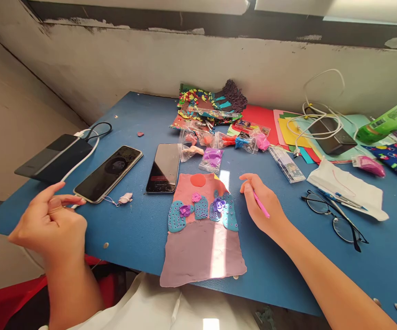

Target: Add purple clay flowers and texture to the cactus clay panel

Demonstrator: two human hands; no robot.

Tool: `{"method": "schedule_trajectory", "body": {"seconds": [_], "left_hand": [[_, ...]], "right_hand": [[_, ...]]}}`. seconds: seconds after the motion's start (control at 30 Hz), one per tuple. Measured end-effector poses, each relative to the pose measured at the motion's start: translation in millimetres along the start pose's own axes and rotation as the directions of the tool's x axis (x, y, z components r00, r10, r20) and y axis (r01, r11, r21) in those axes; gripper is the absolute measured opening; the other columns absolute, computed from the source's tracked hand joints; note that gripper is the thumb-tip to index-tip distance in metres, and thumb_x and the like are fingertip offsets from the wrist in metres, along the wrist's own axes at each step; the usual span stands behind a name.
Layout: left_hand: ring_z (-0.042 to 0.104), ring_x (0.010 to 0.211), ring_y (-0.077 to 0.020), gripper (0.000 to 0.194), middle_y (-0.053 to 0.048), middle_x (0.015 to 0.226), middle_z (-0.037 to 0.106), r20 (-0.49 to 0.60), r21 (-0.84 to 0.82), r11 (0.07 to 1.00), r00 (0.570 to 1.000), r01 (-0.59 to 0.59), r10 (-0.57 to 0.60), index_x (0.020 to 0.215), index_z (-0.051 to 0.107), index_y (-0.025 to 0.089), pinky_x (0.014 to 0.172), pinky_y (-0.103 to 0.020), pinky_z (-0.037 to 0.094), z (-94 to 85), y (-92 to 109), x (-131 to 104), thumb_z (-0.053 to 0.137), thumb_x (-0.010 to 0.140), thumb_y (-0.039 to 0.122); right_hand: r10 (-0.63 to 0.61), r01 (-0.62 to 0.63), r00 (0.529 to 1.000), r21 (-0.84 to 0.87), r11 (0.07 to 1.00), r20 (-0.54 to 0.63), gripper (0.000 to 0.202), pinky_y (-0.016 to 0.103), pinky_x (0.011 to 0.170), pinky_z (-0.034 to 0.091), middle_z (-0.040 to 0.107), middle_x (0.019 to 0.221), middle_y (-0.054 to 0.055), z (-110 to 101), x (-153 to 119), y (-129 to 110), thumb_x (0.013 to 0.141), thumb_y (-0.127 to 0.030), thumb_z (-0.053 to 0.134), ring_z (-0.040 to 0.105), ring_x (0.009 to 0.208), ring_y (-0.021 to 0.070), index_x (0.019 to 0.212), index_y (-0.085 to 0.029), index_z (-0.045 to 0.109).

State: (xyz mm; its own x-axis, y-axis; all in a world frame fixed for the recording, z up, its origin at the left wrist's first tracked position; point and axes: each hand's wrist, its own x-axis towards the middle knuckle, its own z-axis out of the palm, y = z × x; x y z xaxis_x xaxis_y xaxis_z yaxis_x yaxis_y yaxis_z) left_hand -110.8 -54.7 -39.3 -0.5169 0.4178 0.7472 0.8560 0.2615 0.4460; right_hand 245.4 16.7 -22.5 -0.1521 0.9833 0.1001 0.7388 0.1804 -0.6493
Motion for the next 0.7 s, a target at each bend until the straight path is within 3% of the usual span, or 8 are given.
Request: {"method": "schedule_trajectory", "body": {"seconds": [0.13,0.27,0.43,0.57,0.7], "left_hand": [[0.050,0.050,-0.0155,0.031,-0.004,0.058,0.059,0.087,0.079,0.993,0.992,0.089,-0.096,0.073,0.068,0.017,0.052,-0.026,0.035,-3.0,3.0,0.6,0.038,0.077,0.024],[0.045,0.048,-0.0151,0.027,-0.003,0.052,0.058,0.175,0.095,0.995,0.983,0.033,-0.049,0.062,0.066,0.018,0.048,-0.027,0.025,-3.2,4.4,1.2,0.040,0.066,0.021],[0.049,0.052,-0.0161,0.044,-0.008,0.059,0.066,0.159,0.138,0.989,0.987,-0.049,0.026,0.075,0.078,0.015,0.047,-0.026,0.024,-1.5,3.5,-0.6,0.035,0.064,0.017],[0.046,0.050,-0.0157,0.044,-0.007,0.062,0.069,0.224,0.228,0.973,0.974,-0.031,-0.022,0.081,0.080,0.016,0.046,-0.026,0.020,-0.2,2.8,-1.8,0.038,0.066,0.016],[0.046,0.051,-0.0174,0.046,-0.008,0.061,0.066,0.176,0.189,0.981,0.984,-0.047,0.013,0.084,0.079,0.014,0.047,-0.027,0.020,0.0,2.6,-1.3,0.037,0.065,0.016]], "right_hand": [[0.001,-0.001,1.000,-0.014,1.000,0.011,0.026,0.027,0.058,0.046,0.061,0.074,0.001,0.0,0.0,1.0,0.092,-0.037,0.031,0.057,0.063,0.0161,0.099,-0.023,0.052],[0.003,-0.003,1.000,-0.031,1.000,0.020,0.027,0.027,0.058,0.046,0.061,0.074,0.001,-0.4,-0.1,0.3,0.092,-0.037,0.030,0.057,0.063,0.0160,0.099,-0.024,0.052],[0.005,-0.004,1.000,-0.034,0.999,0.025,0.026,0.027,0.059,0.046,0.062,0.075,0.001,-0.3,-0.2,-0.8,0.092,-0.036,0.030,0.059,0.064,0.0164,0.100,-0.023,0.052],[0.018,-0.017,0.999,-0.037,0.999,0.034,0.027,0.027,0.060,0.047,0.062,0.075,0.001,-0.9,0.0,-1.2,0.091,-0.037,0.030,0.059,0.065,0.0165,0.101,-0.023,0.051],[0.024,-0.023,0.999,-0.037,0.999,0.036,0.028,0.027,0.061,0.047,0.062,0.075,0.001,-1.5,-0.3,-1.4,0.091,-0.037,0.029,0.059,0.065,0.0163,0.102,-0.023,0.051]]}}
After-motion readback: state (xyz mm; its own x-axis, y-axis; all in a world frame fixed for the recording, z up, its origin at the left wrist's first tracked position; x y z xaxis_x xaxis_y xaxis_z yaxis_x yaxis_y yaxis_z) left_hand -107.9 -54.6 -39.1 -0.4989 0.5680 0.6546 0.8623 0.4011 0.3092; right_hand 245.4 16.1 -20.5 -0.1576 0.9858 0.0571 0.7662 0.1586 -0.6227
